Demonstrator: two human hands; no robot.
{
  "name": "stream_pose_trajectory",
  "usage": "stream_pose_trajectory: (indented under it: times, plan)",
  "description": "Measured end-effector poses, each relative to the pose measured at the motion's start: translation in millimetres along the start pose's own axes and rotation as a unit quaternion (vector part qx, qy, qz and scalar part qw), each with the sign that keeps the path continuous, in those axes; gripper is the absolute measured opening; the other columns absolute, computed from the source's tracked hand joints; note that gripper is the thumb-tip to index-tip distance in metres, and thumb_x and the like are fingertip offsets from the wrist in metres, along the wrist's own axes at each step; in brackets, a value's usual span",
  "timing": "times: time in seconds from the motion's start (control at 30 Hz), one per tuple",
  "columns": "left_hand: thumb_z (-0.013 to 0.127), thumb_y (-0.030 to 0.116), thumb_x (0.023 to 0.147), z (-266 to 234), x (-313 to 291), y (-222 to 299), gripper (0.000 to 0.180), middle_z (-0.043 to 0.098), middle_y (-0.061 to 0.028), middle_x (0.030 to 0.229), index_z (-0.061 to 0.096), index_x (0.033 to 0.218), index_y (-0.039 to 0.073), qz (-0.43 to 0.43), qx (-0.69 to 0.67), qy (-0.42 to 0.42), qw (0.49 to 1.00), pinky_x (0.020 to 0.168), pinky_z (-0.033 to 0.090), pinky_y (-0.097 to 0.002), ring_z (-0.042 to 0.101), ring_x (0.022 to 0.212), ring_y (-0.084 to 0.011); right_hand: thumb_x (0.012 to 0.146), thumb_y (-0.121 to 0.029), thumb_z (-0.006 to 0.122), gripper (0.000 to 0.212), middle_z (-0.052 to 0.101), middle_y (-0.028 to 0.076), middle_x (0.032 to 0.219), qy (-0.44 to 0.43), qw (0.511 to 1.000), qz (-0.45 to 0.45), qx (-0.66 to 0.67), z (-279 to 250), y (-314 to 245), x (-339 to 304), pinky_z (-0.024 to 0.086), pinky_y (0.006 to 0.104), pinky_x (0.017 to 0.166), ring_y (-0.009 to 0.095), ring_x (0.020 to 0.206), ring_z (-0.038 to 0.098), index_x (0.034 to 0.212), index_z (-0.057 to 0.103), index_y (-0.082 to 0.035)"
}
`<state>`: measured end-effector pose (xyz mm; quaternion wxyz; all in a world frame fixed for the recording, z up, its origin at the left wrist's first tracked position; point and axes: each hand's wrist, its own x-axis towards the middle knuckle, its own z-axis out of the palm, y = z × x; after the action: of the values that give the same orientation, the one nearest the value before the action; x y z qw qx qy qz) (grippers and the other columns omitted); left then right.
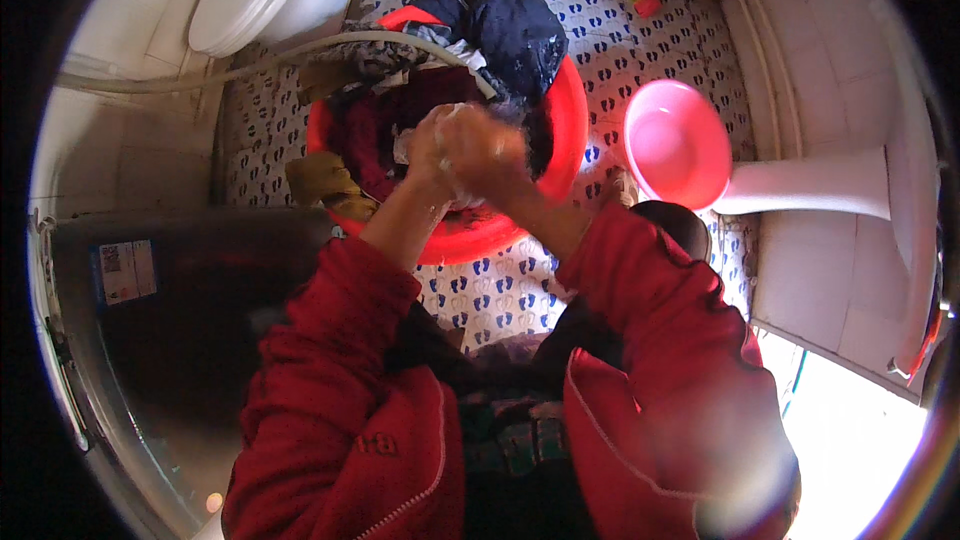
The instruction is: The person washes clothes by hand in a red basin filled with soapy water. They scrub and rinse a white garment, wring it out, and place it into a smaller pink basin nearby.
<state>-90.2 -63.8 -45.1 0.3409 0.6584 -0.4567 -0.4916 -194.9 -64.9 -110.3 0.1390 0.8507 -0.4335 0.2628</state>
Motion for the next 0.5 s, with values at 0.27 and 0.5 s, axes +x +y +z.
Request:
stream_pose_trajectory:
  times: [0.27, 0.5]
  plan:
    - [0.063, 0.026, 0.097, -22, -18, 42, 0.02, 0.065, -0.0032, 0.087, 0.068, 0.1, 0.007, -0.103, -0.445, -0.095, 0.885, 0.068, 0.051, -0.0307, 0.064, 0.075, -0.0143, 0.092, -0.006, 0.064, 0.043, 0.065, 0.011, 0.134, -0.201, 0.545, 0.374, 0.723, -9, 81, 26, 0.049, 0.0366, 0.102, 0.022, 0.118, 0.063, 0.135, 0.061, -0.004]
    - [0.066, 0.018, 0.094, -40, -43, 63, 0.014, 0.06, 0.0004, 0.083, 0.057, 0.085, 0.012, -0.018, -0.392, -0.192, 0.9, 0.066, 0.046, -0.0255, 0.058, 0.073, -0.0095, 0.088, -0.012, 0.072, 0.043, 0.069, 0.008, 0.124, -0.227, 0.59, 0.265, 0.728, 23, 67, -15, 0.051, 0.0364, 0.099, 0.02, 0.11, 0.066, 0.13, 0.066, -0.004]
